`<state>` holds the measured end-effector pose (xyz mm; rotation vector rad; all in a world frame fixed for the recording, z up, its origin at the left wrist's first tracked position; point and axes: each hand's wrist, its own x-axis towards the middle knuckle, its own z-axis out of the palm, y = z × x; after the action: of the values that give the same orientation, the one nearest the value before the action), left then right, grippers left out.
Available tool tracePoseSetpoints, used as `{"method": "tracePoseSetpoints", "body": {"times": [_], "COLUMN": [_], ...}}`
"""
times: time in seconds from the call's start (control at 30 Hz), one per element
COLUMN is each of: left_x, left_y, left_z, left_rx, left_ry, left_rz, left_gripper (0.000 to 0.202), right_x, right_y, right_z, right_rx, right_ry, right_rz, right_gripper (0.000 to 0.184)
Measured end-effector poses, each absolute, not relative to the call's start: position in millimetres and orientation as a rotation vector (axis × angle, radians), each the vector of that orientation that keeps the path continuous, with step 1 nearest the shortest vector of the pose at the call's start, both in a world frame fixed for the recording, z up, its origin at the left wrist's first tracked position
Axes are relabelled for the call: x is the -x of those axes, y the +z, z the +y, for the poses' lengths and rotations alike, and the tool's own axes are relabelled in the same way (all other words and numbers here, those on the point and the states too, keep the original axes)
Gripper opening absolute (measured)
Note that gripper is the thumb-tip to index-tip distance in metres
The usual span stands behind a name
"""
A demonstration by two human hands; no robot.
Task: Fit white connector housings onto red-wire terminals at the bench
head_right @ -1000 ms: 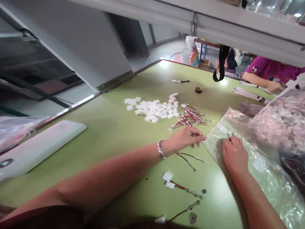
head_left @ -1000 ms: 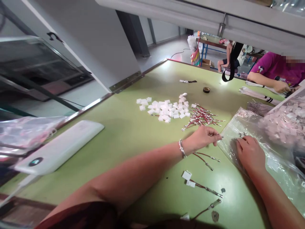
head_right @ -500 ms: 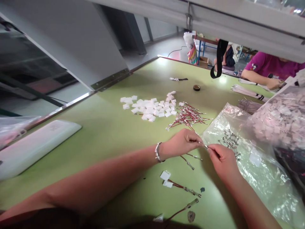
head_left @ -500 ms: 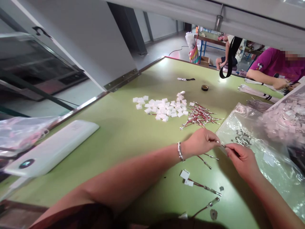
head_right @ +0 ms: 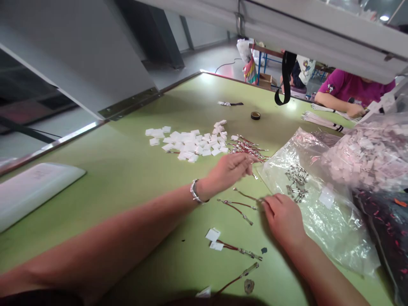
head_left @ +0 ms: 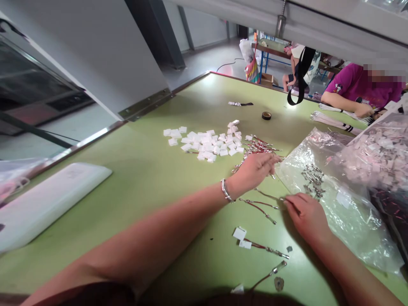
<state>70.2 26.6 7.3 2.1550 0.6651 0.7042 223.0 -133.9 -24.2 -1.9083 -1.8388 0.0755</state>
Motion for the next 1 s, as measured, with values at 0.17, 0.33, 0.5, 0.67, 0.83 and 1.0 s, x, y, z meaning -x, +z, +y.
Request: {"method": "tracePoseSetpoints", "body": {"times": [0.17, 0.33, 0.5, 0.67, 0.83, 1.0], "left_x": [-72, -73, -76, -79, -79, -76], "left_y": [11, 11, 3, 3, 7, 8], "left_z": [23, 15, 14, 6, -6, -4], "left_rx": [-2.113, -1.924, -1.795, -1.833, -1.928, -2.002], "left_ry": [0.520, 0.309, 0.282, 0.324, 0.339, 0.331], "left_rz": [0.717, 0.632, 0.668, 0.596, 0.487, 0.376], "left_gripper": [0.029, 0.034, 0.033, 0.027, 0.024, 0.024], "right_x": [-254, -281, -272, -264, -238, -228], "right_y": [-12, -12, -24, -15, -8, -8], "right_z": [-135, -126, -123, -127, -134, -134], "right_rx": [2.067, 2.366, 2.338, 2.125, 1.945, 1.864], "right_ry": [-0.060, -0.241, -0.501, -0.333, 0.230, 0.349], "right_rz": [-1.733, -1.770, -2.006, -1.726, -1.576, -1.523], "right_gripper": [0.029, 0.021, 0.028, 0.024, 0.023, 0.024]}}
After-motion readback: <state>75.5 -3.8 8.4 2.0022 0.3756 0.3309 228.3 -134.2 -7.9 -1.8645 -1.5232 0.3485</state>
